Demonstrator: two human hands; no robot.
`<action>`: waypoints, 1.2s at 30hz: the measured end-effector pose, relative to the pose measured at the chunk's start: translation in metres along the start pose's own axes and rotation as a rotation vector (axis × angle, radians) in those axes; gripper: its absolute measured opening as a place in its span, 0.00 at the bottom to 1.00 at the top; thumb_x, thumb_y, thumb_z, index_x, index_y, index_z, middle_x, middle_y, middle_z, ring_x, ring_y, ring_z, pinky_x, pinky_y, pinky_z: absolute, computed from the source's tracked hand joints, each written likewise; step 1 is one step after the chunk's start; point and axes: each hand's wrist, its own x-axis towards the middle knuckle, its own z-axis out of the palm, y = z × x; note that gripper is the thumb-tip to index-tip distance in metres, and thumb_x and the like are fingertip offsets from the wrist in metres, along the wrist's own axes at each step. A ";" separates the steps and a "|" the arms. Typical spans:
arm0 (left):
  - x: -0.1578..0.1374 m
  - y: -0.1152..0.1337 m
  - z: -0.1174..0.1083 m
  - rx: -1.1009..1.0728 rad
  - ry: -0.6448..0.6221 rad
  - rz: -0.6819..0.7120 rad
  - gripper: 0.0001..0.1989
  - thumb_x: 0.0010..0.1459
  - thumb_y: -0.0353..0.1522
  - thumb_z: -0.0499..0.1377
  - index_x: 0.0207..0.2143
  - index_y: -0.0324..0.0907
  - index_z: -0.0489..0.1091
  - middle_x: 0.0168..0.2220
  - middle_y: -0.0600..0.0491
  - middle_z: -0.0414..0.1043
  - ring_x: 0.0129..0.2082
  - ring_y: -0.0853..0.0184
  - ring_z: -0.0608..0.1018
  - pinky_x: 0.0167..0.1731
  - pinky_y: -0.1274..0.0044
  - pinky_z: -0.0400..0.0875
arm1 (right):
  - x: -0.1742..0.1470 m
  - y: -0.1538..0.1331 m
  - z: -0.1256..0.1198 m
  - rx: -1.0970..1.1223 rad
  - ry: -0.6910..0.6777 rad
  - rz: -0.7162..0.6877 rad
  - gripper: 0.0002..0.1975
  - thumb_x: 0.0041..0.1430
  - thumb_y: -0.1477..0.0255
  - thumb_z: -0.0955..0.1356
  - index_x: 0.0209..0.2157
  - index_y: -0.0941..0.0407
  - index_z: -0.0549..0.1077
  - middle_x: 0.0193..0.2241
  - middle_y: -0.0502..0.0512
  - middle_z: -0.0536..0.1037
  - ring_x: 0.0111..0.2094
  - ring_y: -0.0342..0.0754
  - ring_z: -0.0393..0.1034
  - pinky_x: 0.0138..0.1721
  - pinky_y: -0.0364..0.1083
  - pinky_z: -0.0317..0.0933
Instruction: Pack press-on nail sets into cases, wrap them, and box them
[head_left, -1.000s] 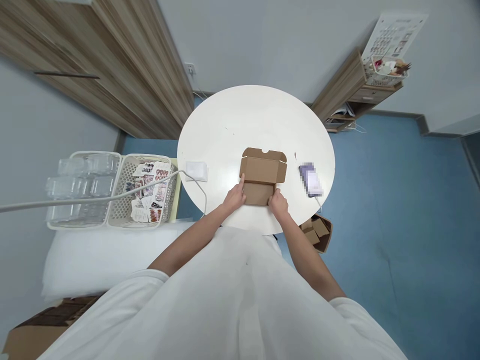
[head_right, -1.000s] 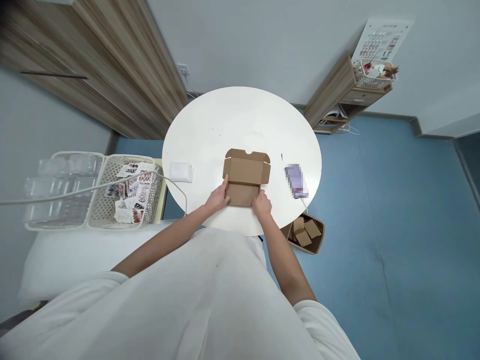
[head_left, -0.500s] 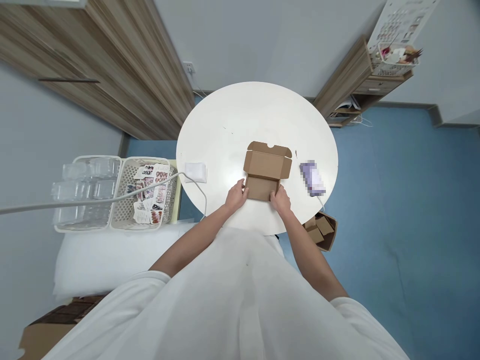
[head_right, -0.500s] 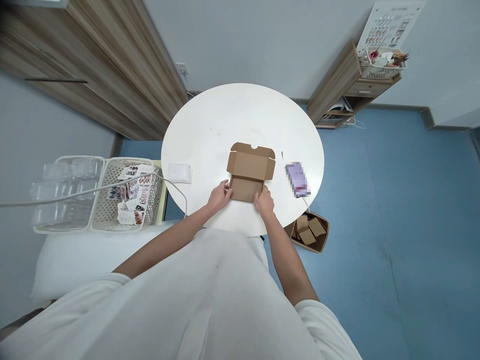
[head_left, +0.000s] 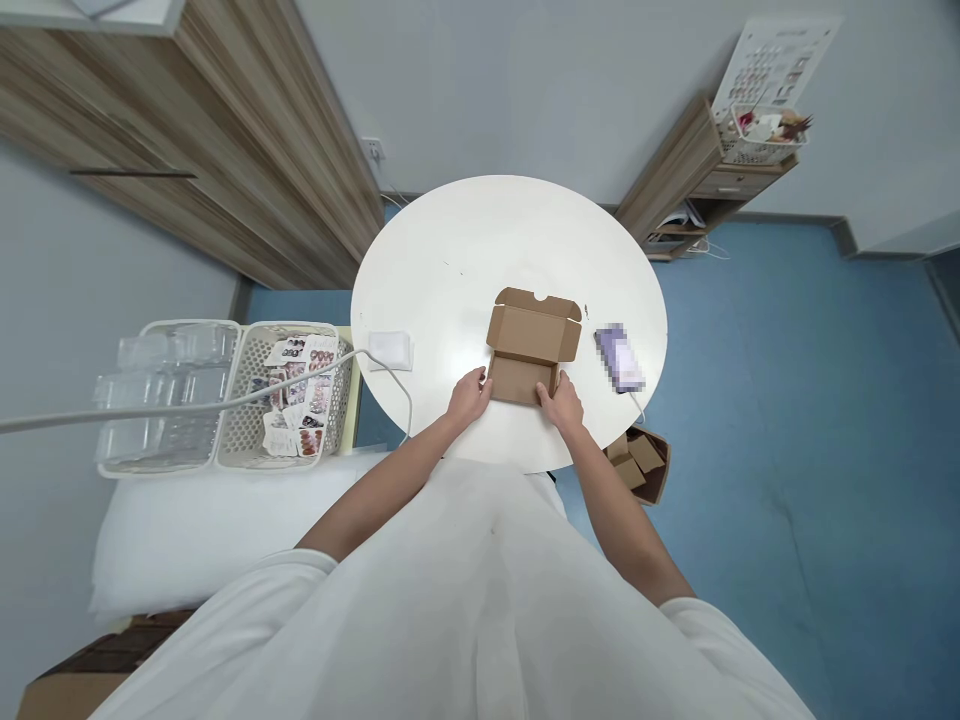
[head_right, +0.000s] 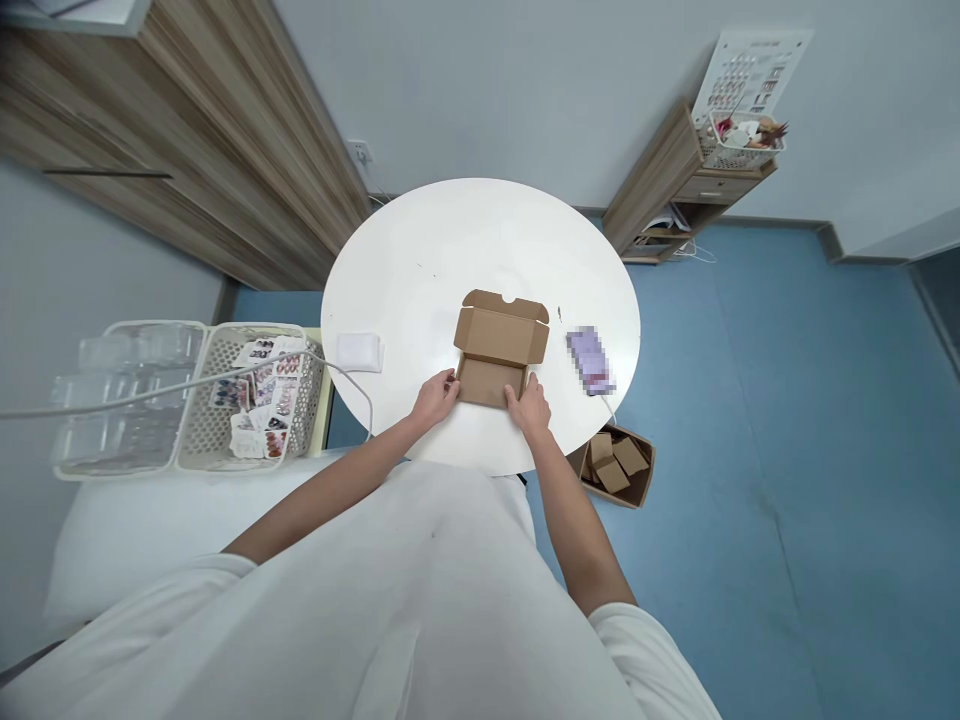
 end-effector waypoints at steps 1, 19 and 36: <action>-0.001 0.000 0.000 0.000 0.002 -0.004 0.20 0.59 0.36 0.47 0.51 0.35 0.61 0.43 0.45 0.71 0.37 0.64 0.74 0.42 0.71 0.68 | -0.002 0.000 -0.002 -0.003 0.017 0.003 0.35 0.57 0.54 0.57 0.60 0.57 0.45 0.54 0.65 0.61 0.52 0.58 0.60 0.47 0.53 0.56; 0.003 -0.108 -0.107 -0.107 0.666 -0.357 0.25 0.54 0.35 0.55 0.54 0.38 0.57 0.53 0.41 0.59 0.56 0.57 0.61 0.57 0.65 0.54 | -0.027 -0.166 0.085 0.601 -0.332 -0.409 0.23 0.55 0.63 0.63 0.53 0.51 0.62 0.55 0.56 0.62 0.51 0.48 0.61 0.51 0.48 0.58; 0.007 -0.106 -0.092 -0.333 0.541 -0.319 0.28 0.46 0.32 0.60 0.52 0.38 0.63 0.47 0.45 0.69 0.44 0.63 0.73 0.43 0.71 0.71 | -0.020 -0.187 0.112 0.801 -0.261 -0.287 0.26 0.51 0.66 0.66 0.52 0.55 0.63 0.53 0.56 0.67 0.50 0.47 0.65 0.50 0.47 0.60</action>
